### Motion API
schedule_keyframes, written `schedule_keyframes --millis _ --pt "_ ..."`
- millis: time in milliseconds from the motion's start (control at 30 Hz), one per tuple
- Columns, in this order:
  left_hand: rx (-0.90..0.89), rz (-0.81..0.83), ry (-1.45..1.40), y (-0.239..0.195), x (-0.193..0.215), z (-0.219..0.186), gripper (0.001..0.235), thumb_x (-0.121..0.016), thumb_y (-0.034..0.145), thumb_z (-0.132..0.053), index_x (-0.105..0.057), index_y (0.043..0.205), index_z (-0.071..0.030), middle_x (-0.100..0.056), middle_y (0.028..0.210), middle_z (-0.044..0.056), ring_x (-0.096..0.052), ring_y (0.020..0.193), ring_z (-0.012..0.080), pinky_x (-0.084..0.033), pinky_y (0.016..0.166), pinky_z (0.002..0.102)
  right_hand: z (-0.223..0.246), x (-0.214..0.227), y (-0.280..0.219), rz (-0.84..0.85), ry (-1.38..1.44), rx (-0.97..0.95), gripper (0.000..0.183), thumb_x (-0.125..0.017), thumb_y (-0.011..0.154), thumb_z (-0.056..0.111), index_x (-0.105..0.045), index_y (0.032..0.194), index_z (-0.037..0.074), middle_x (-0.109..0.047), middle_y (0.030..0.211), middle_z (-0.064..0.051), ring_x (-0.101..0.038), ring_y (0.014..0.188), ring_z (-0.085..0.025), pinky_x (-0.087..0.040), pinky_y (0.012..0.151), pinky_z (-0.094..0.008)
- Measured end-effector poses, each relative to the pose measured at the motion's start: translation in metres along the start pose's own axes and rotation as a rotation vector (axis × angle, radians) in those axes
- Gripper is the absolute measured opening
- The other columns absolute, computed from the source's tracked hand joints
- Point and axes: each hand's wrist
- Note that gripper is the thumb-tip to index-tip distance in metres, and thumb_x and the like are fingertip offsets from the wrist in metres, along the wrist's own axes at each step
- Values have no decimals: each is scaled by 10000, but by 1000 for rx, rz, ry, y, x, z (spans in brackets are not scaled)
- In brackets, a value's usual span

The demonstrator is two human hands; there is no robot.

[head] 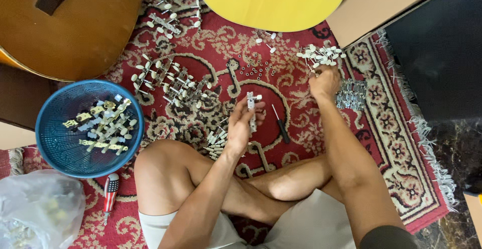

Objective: The person sits on a rug and assembles guitar tuning pegs by inserting white plastic knobs into metal housings and tightening them with a screwdriver. The person handles multiple tuning pegs and small hardware parts scattered on the floor.

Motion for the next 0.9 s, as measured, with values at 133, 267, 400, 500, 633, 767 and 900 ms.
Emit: schedule_keyframes --millis 133,267,400,500,633,767,900 --pt "-67 208 -181 4 2 14 576 -409 963 153 -307 1524 76 -605 1344 302 -696 1066 341 -632 858 418 0 -1 3 33 116 -5 274 -865 722 264 -697 909 156 -611 1021 -112 -651 1031 -394 -518 913 -502" --pt "-14 185 -196 2 -2 6 542 -438 981 126 -313 1506 81 -595 1355 317 -713 1048 383 -664 808 478 34 38 -25 -81 140 256 105 -780 752 71 -686 798 81 -693 808 -152 -713 835 -389 -569 788 -479" --pt "43 86 -197 6 1 14 426 -518 986 87 -387 1389 130 -624 1308 328 -737 981 404 -685 740 486 95 113 -99 202 681 248 166 -743 930 -6 -718 1093 5 -721 986 -194 -706 856 -318 -580 745 -401" --pt "73 70 -155 6 0 20 355 -561 990 51 -477 1325 137 -658 1261 306 -739 986 386 -688 744 474 103 138 -154 343 948 371 137 -689 959 -45 -724 1087 -12 -687 966 -164 -713 814 -271 -632 692 -363" --pt "71 99 -12 -4 -11 8 332 -603 993 -3 -564 1309 91 -722 1179 236 -748 942 268 -689 700 374 123 163 -199 209 986 509 139 -697 938 -84 -737 1070 -67 -652 904 -146 -748 724 -257 -652 616 -369" --pt "68 140 122 -8 -7 9 333 -603 1004 -24 -578 1322 73 -729 1168 227 -730 952 221 -681 691 352 121 142 -203 79 874 571 114 -708 954 -28 -771 1049 -16 -694 909 -132 -679 639 -205 -585 517 -303" --pt "75 146 128 -5 -5 13 347 -591 1012 -23 -556 1342 76 -719 1202 215 -702 994 202 -666 732 362 123 131 -195 38 880 611 135 -749 918 -40 -793 1027 26 -720 912 -114 -717 763 -239 -584 628 -321"
Point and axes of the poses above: each hand's wrist, its own y-axis towards the middle knuckle, its own x-axis out of the back of the hand, z = x × y
